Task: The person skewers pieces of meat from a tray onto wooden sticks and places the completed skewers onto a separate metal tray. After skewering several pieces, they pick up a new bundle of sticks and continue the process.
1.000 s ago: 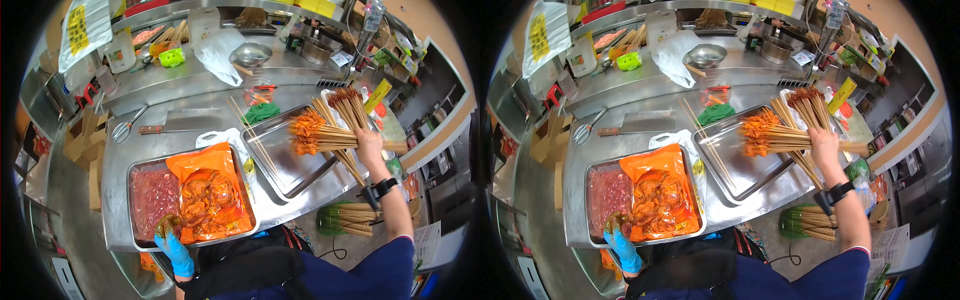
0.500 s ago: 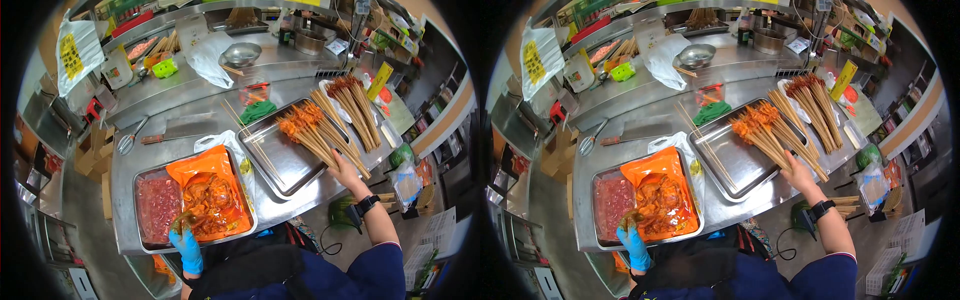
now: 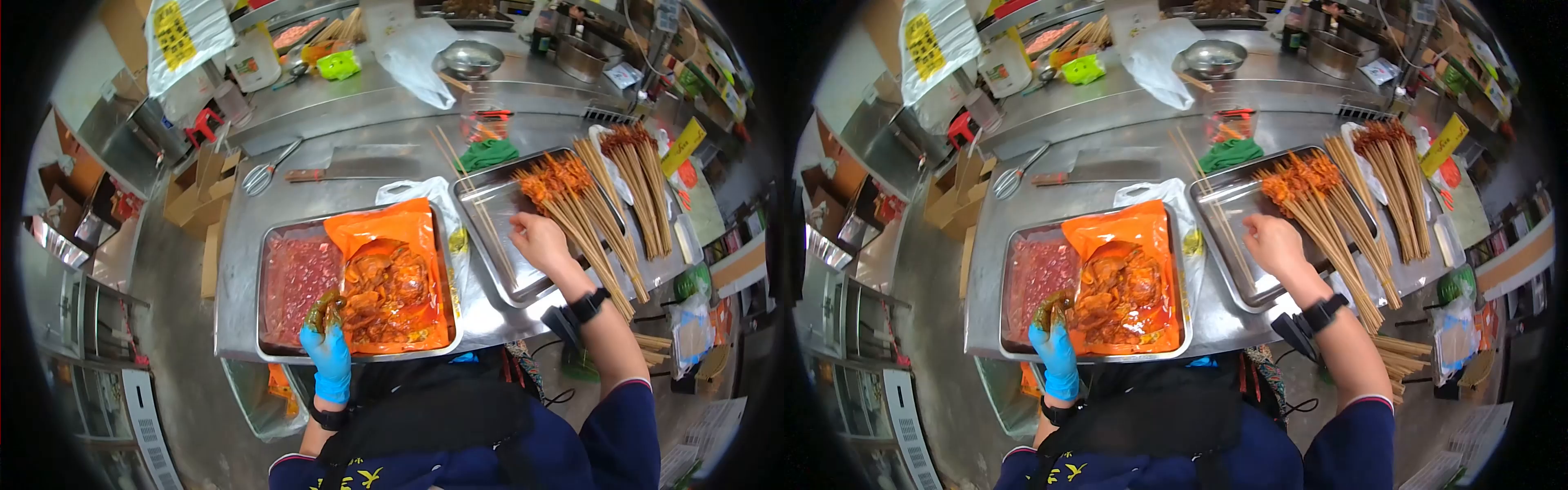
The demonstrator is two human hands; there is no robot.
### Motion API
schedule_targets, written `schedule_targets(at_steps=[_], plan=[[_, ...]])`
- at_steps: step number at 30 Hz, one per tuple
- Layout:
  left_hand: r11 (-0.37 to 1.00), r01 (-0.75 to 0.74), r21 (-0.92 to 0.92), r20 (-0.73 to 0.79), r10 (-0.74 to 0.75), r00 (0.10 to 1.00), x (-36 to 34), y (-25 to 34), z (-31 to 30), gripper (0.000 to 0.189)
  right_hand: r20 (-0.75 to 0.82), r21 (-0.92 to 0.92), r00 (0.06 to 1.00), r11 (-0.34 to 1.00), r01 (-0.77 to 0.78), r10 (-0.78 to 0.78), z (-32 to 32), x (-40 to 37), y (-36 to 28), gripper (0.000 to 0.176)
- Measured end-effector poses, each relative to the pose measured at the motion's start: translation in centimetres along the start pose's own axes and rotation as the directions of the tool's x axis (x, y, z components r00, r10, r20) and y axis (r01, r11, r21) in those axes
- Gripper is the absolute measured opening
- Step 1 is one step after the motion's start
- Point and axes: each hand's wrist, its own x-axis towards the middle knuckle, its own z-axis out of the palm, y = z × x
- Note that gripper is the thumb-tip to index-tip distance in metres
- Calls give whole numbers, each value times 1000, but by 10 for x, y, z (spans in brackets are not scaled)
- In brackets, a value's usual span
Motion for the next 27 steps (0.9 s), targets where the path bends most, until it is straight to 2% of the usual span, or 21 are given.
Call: schedule_targets(at_steps=[1,3,5,7,9,11,13,16,19,21,23,24,25,26,27], plan=[[1000,-15,-12,-38,14,999,1,8,-2,21,17,8,1000,1000,19,-19,9,11,2,26],[997,21,73,-69,-16,998,-2,13,-16,22,60,-60,997,997,-42,46,28,33,0,31],[999,42,32,-114,-38,993,-5,18,-25,22,186,-167,975,982,-92,123,33,49,-14,35],[996,71,46,-145,-64,987,-10,20,-32,22,183,-198,980,979,-42,79,59,61,3,31],[993,111,-34,-208,-116,971,-14,22,-34,23,239,-183,970,983,0,44,66,64,7,28],[993,114,-19,-211,-115,971,-16,22,-36,22,293,-171,956,985,32,20,69,64,6,25],[989,143,-31,-183,-146,972,-15,21,-35,22,253,-62,965,996,-59,73,64,62,-1,22],[995,93,-40,-152,-98,984,-11,14,-28,22,262,-68,961,995,-68,83,70,57,3,22],[992,111,-52,-70,-115,991,-8,19,-23,22,291,-46,950,993,-106,114,76,56,5,23],[992,96,-82,-70,-101,992,-9,17,-21,22,287,-22,952,994,-106,107,61,53,-5,24],[990,111,-87,-87,-119,989,-10,20,-19,23,306,267,946,945,-191,105,39,46,-19,24],[987,108,-118,-112,-122,986,-12,14,-19,22,306,263,946,946,-191,106,27,43,-26,24],[987,110,-121,-111,-123,986,-12,12,-18,22,438,494,895,810,-317,83,15,39,-33,23],[983,154,-98,-89,-163,983,-11,10,-18,22,550,661,835,601,-450,21,10,35,-38,21],[978,195,-74,-68,-201,977,-10,10,-17,22,547,661,837,601,-449,24,10,30,-39,21]])
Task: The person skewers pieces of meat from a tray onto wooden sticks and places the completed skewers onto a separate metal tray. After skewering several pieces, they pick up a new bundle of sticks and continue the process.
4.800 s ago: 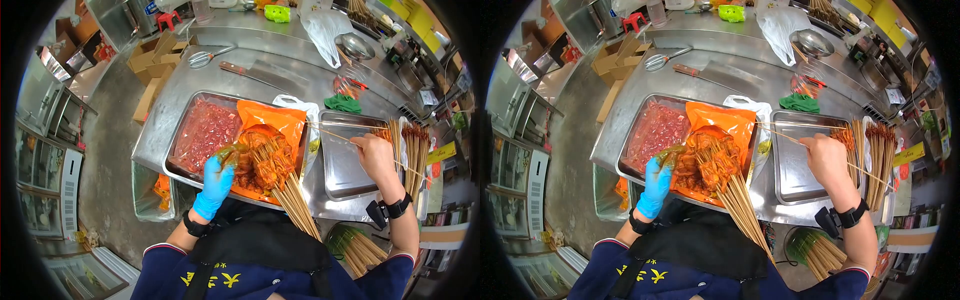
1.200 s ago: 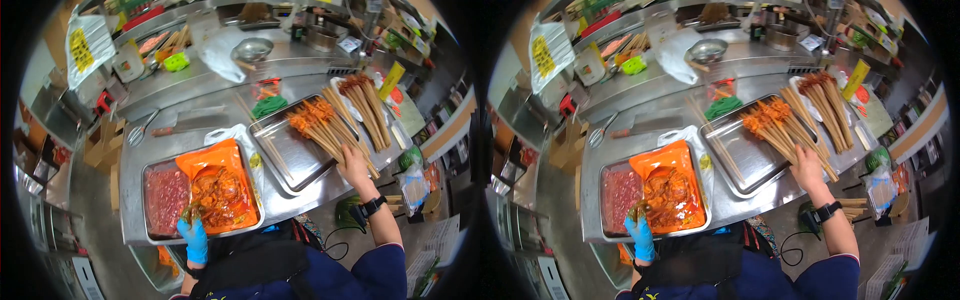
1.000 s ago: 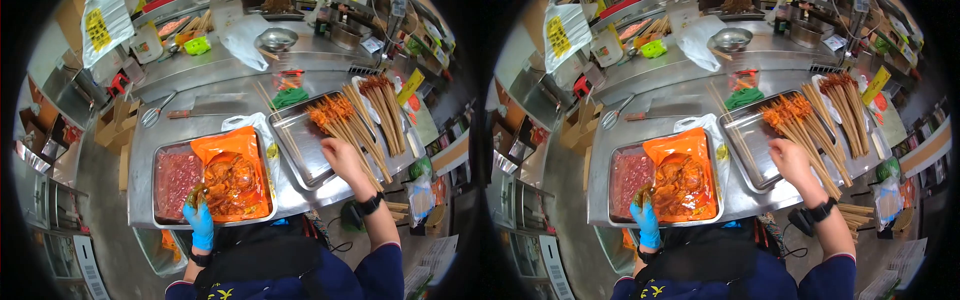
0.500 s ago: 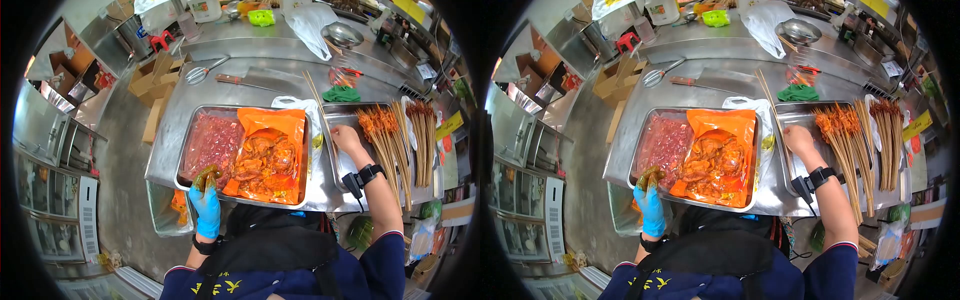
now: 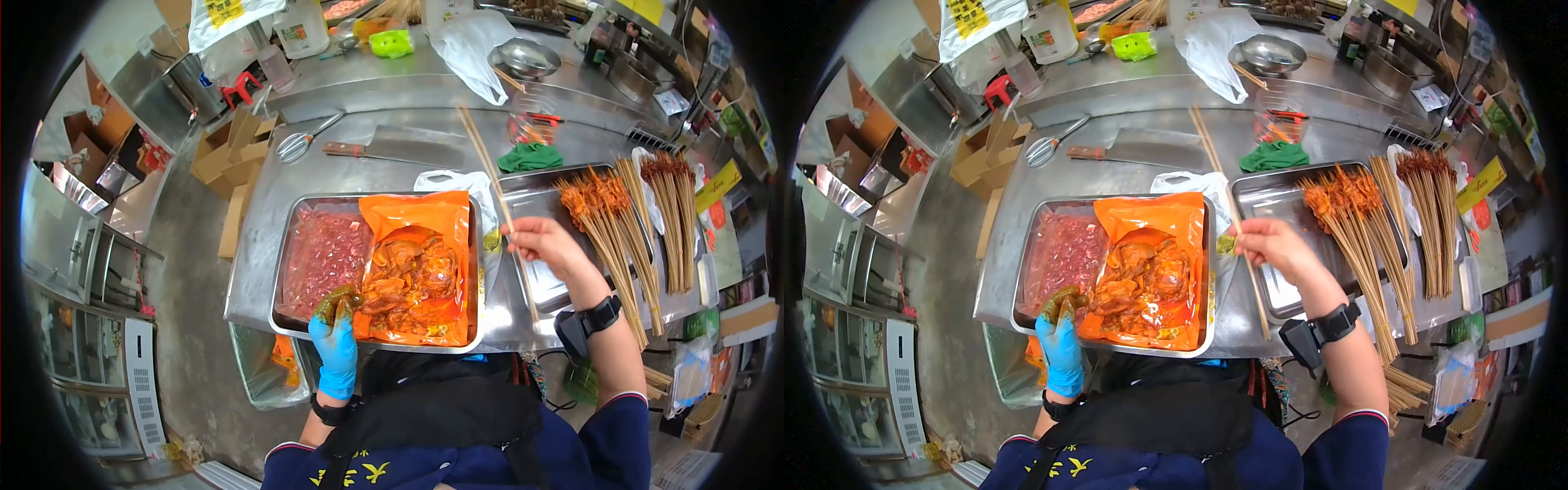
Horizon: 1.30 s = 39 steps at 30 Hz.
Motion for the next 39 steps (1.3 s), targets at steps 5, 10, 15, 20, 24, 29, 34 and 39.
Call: schedule_targets(at_steps=[5,10,15,20,24,29,34,39], plan=[[995,-99,-4,76,99,992,2,-6,11,22,238,329,964,924,-195,119,20,-17,12,21],[997,-77,29,70,75,995,3,1,11,22,271,361,954,905,-223,127,30,-24,19,21],[998,-22,62,-21,23,999,4,7,5,21,165,405,973,889,-215,160,16,-48,23,20],[1000,-8,15,-56,8,998,6,1,-2,21,-65,106,945,944,-312,320,-25,-100,45,20],[999,37,-17,14,-36,999,12,-10,5,22,-119,-44,895,898,-437,430,-33,-113,52,20],[999,28,15,197,-31,980,15,-23,23,20,-271,-431,949,861,-270,162,-31,-81,43,21],[996,-58,71,313,33,949,15,-32,26,19,-348,-711,936,634,-303,58,-35,-80,56,34],[996,-55,67,419,22,908,15,-33,31,20,-601,-596,777,753,-278,-189,-33,-130,52,35]])
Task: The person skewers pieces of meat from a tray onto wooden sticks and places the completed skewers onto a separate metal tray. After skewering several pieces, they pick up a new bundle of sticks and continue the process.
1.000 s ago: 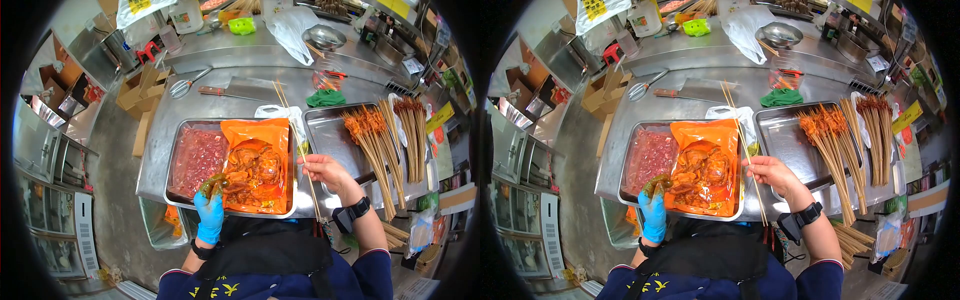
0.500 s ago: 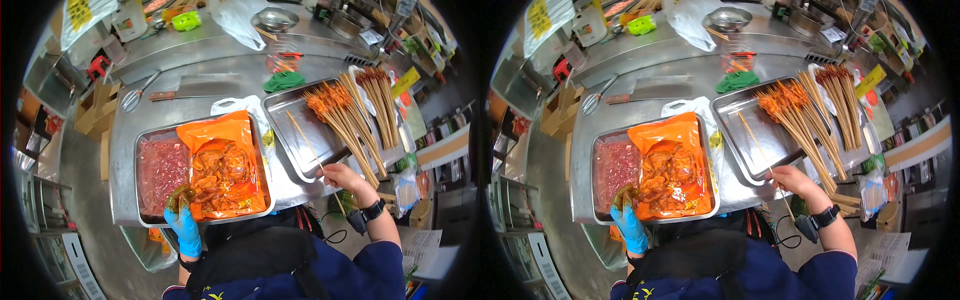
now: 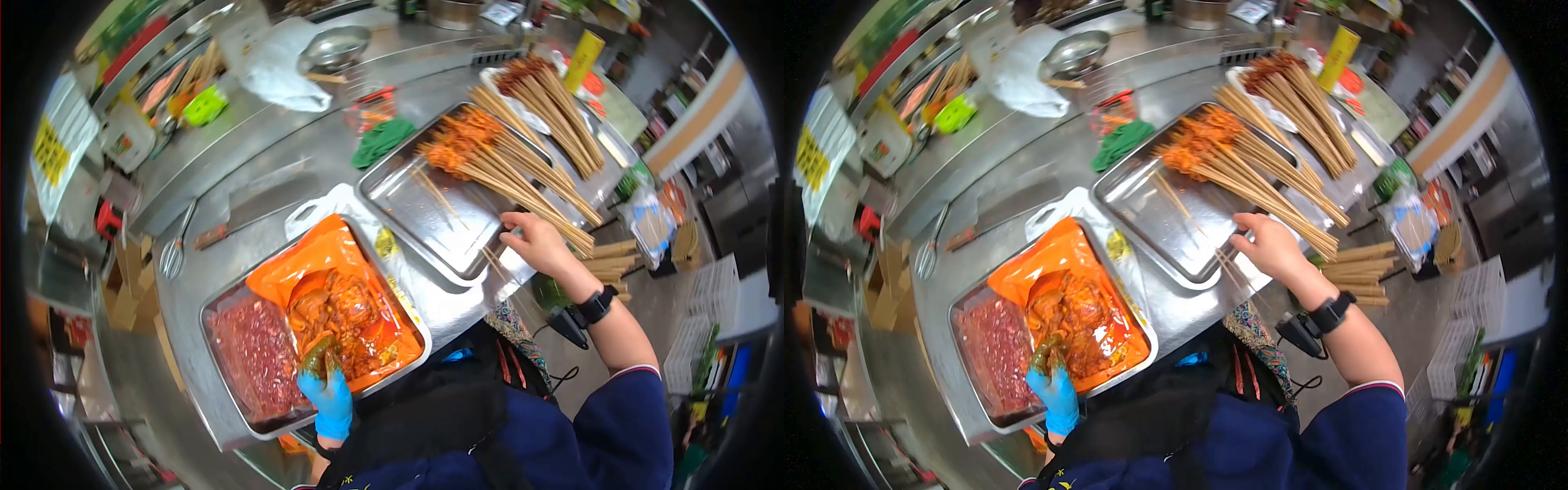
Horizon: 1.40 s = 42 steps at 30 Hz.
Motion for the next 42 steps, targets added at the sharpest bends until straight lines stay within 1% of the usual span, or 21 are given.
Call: schedule_targets(at_steps=[1,3,5,8,10,13,15,17,20,21,23,24,28,29,30,31,34,35,37,39,42], plan=[[996,-42,80,29,40,999,1,1,2,20,-22,1,999,1000,-25,25,-8,-13,8,35],[991,-94,95,55,89,994,4,5,7,19,38,398,955,872,-284,294,-25,-51,34,30],[966,-120,230,70,106,992,6,2,8,19,-50,516,912,792,-326,407,-38,-93,62,24],[960,-154,234,31,151,988,5,-1,19,20,-78,531,833,731,-429,547,-44,-161,118,21],[949,-175,261,21,176,984,9,6,30,21,-15,562,757,631,-535,654,-41,-187,145,20],[910,-236,342,-8,254,967,24,3,47,19,56,611,762,581,-537,645,-40,-173,111,20],[914,-235,330,-18,255,967,23,2,54,19,24,702,873,614,-362,487,-20,-165,102,22],[913,-236,334,-59,270,961,27,2,59,19,56,584,943,755,-297,328,-16,-149,71,36],[802,-271,532,10,314,949,26,2,54,16,-15,260,999,965,-35,40,-17,-132,33,71],[750,-300,589,46,340,939,26,3,53,16,-85,164,993,982,89,-76,-7,-128,30,66],[709,-289,644,58,331,942,28,6,56,16,-5,252,998,966,60,-60,16,-125,36,49],[681,-306,665,71,351,934,30,2,55,16,2,260,995,961,100,-104,18,-125,36,49],[687,-196,700,14,261,965,30,-4,49,17,191,475,978,863,-170,87,16,-133,46,24],[654,-249,715,63,295,954,30,-4,48,18,212,461,977,878,-131,34,12,-136,43,24],[620,-299,726,115,320,941,30,-5,47,18,294,659,953,708,-255,70,4,-139,40,22],[625,-260,736,63,319,946,30,-5,47,18,388,790,917,480,-383,92,-4,-136,34,21],[678,-285,677,68,329,942,31,-1,48,20,408,744,910,606,-282,-78,-25,-105,-5,20],[679,-295,673,83,326,942,31,-1,47,20,432,638,890,746,-190,-143,-34,-86,-29,18],[683,-285,672,62,332,941,31,-4,43,19,365,512,876,854,93,-315,-36,-53,-84,17],[566,-363,740,206,323,924,27,-11,38,23,351,369,824,874,316,-445,-25,-18,-138,17],[571,-367,735,212,320,923,26,-10,38,27,282,152,664,716,681,-692,18,36,-214,18]])
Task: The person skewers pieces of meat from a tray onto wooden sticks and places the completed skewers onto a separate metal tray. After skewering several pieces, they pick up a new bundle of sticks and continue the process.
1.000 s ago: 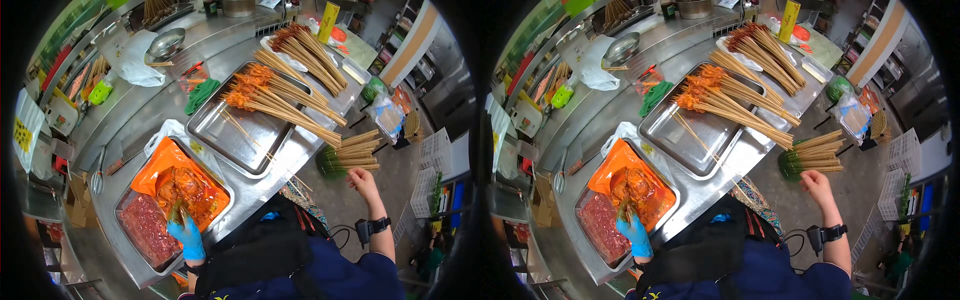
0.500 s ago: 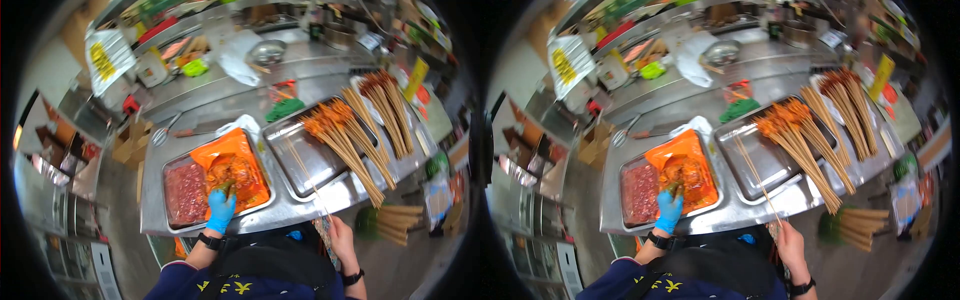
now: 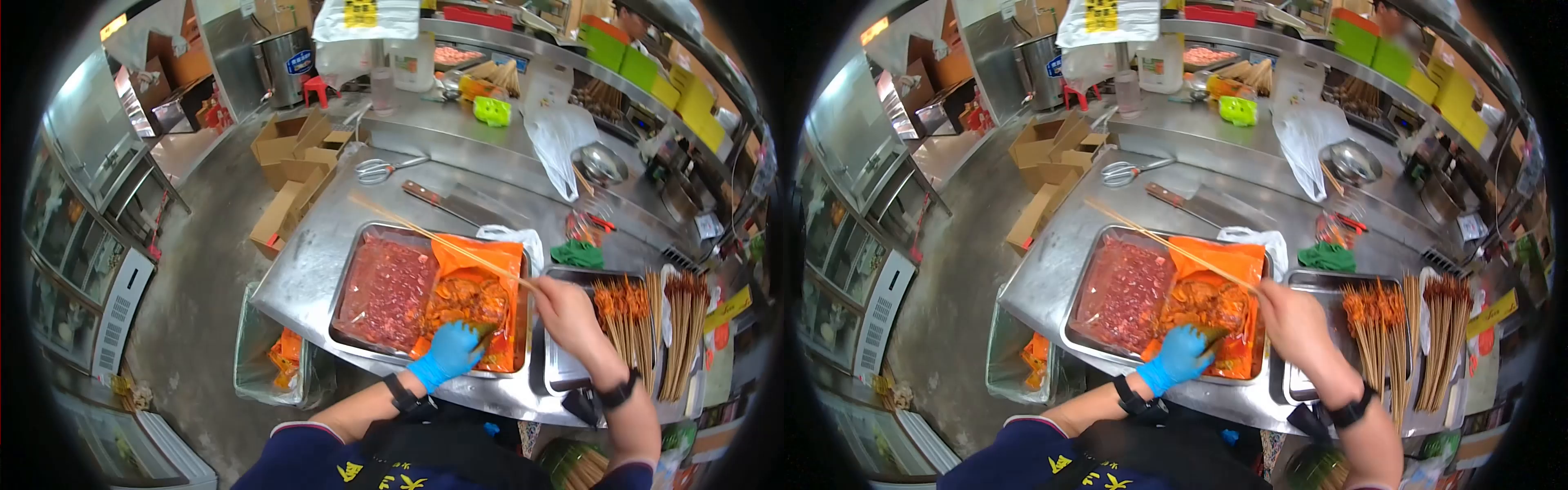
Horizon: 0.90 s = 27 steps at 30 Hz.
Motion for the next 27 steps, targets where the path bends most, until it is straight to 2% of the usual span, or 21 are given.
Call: schedule_targets(at_steps=[1,3,6,8,9,11,12,14,16,17,18,19,20,21,22,23,24,26,27], plan=[[1000,0,-3,-18,0,1000,0,0,0,27,8,-123,998,990,68,-68,9,32,-4,19],[998,26,-63,-37,-29,999,1,0,-2,25,-2,-234,986,958,163,-168,30,90,-4,20],[998,33,-61,-24,-35,999,2,0,-8,25,-24,-309,994,947,90,-103,50,151,0,21],[995,34,-93,1,-34,999,2,-1,-8,24,-196,-431,974,902,14,-109,53,163,7,29],[994,26,-106,16,-25,1000,1,0,-8,24,-199,-431,976,903,-6,-88,48,160,13,29],[994,-6,-112,-31,2,1000,2,1,-10,25,-79,-317,996,948,23,-51,27,138,28,39],[990,-26,-138,-4,26,1000,2,0,-8,25,-80,-327,997,945,-7,-20,14,118,33,40],[984,-97,-150,-109,81,991,2,-4,-2,27,-131,-285,991,957,-58,21,-12,67,48,34],[981,-18,-194,87,36,996,-3,-5,-6,26,-205,-248,968,949,-196,146,-27,10,67,31],[980,-67,-188,78,83,994,-5,-7,-5,23,-212,-111,946,955,-273,246,-35,-29,73,28],[977,-76,-199,89,95,992,-9,-7,-2,20,-229,27,909,936,-351,348,-43,-75,75,27],[962,-182,-206,15,189,982,0,9,-20,17,-300,87,851,901,-426,431,-45,-119,77,25],[948,6,-318,88,24,996,-3,9,-13,16,-298,112,786,837,-535,542,-42,-166,81,24],[929,-10,-370,37,26,999,-3,12,-12,16,-288,147,722,774,-616,630,-36,-210,86,23],[915,16,-402,32,-4,999,-6,11,-9,17,-275,239,620,677,-697,735,-18,-254,95,22],[867,108,-487,109,-63,992,-6,14,-9,18,-242,335,522,575,-746,818,0,-300,101,22],[823,181,-538,151,-118,982,-6,19,-9,20,-210,339,438,486,-806,874,14,-339,101,23],[809,210,-549,148,-153,977,-7,21,-7,21,-231,158,286,326,-932,930,65,-422,116,25],[810,214,-546,141,-163,976,-7,24,-6,22,-134,194,176,200,-960,975,82,-449,119,24]])
